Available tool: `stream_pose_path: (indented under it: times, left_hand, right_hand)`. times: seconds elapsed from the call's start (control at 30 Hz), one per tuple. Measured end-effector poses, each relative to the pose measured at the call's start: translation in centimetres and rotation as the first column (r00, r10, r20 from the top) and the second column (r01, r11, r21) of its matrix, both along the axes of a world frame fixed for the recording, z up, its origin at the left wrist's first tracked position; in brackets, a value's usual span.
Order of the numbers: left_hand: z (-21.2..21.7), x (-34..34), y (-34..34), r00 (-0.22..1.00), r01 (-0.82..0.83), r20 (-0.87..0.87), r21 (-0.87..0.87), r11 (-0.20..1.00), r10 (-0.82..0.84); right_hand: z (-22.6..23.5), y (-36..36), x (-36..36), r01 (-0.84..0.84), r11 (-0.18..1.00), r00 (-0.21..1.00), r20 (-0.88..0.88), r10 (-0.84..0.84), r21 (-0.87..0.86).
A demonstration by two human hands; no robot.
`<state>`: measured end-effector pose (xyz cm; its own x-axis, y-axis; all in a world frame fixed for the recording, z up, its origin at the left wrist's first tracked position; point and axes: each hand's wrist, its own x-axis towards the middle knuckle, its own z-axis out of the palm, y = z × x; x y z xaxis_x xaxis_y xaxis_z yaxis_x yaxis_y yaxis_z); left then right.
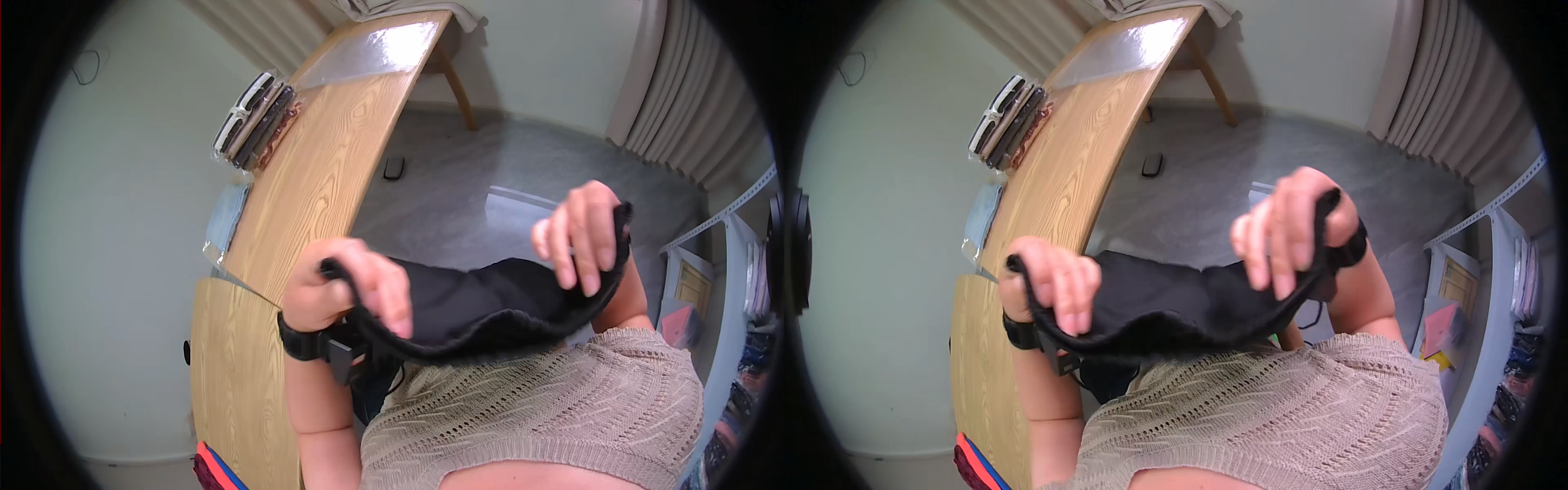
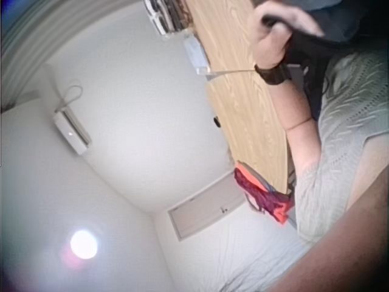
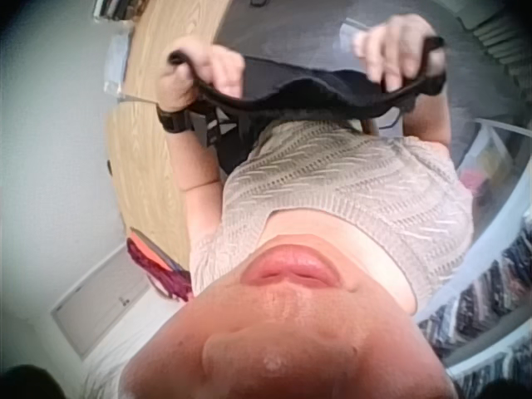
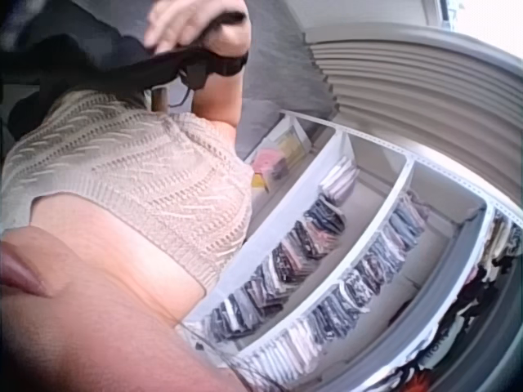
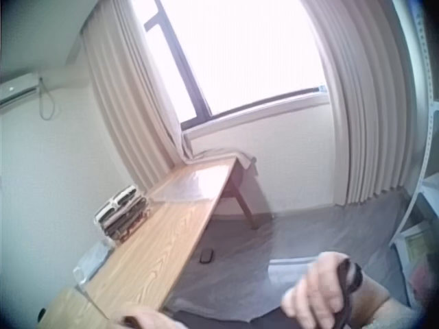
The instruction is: Folding and packing various pieces of clothing into plastic bags on a table.
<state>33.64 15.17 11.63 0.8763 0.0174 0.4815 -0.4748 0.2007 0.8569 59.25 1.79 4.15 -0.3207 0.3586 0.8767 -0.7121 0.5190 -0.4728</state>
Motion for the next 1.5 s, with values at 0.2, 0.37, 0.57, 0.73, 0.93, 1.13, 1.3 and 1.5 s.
stream_pose_path:
  times: [0.2,0.37,0.57,0.73,0.93,1.13,1.3,1.5]
  left_hand:
    - [-1.9,1.9,-0.5,0.884,-0.284,-0.352,0.115,0.952,0.306]
    - [-2.8,2.2,0.4,0.877,-0.407,-0.27,0.018,0.913,0.397]
    - [-3.0,2.9,1.0,0.876,-0.442,-0.11,0.206,0.873,0.469]
    - [-3.1,2.5,1.2,0.749,-0.561,-0.096,0.434,0.705,0.656]
    - [-1.0,1.3,-1.0,0.6,-0.699,0.405,0.686,0.204,0.69]
    - [-1.9,1.4,-1.9,0.763,-0.465,0.278,0.863,0.196,0.584]
    - [-2.1,1.3,-1.4,0.81,-0.334,0.237,0.938,0.09,0.537]
    - [-2.7,1.2,-0.8,0.755,-0.469,0.328,0.875,0.118,0.567]
  right_hand:
    - [0.9,3.0,-5.5,0.392,0.748,0.919,0.263,-0.294,-0.535]
    - [0.4,4.1,-7.1,0.236,0.708,0.96,0.048,-0.275,-0.665]
    - [0.4,4.8,-7.7,0.405,0.769,0.896,0.045,-0.443,-0.494]
    - [-0.1,4.6,-6.5,0.451,0.713,0.886,0.172,-0.431,-0.537]
    - [-0.1,4.0,-4.6,0.656,0.525,0.719,0.239,-0.652,-0.542]
    - [0.0,2.9,-3.9,0.726,0.485,0.649,0.253,-0.717,-0.488]
    - [-0.3,2.1,-3.1,0.781,0.421,0.586,0.309,-0.749,-0.46]
    - [-1.2,1.4,-2.9,0.794,0.394,0.576,0.364,-0.732,-0.463]
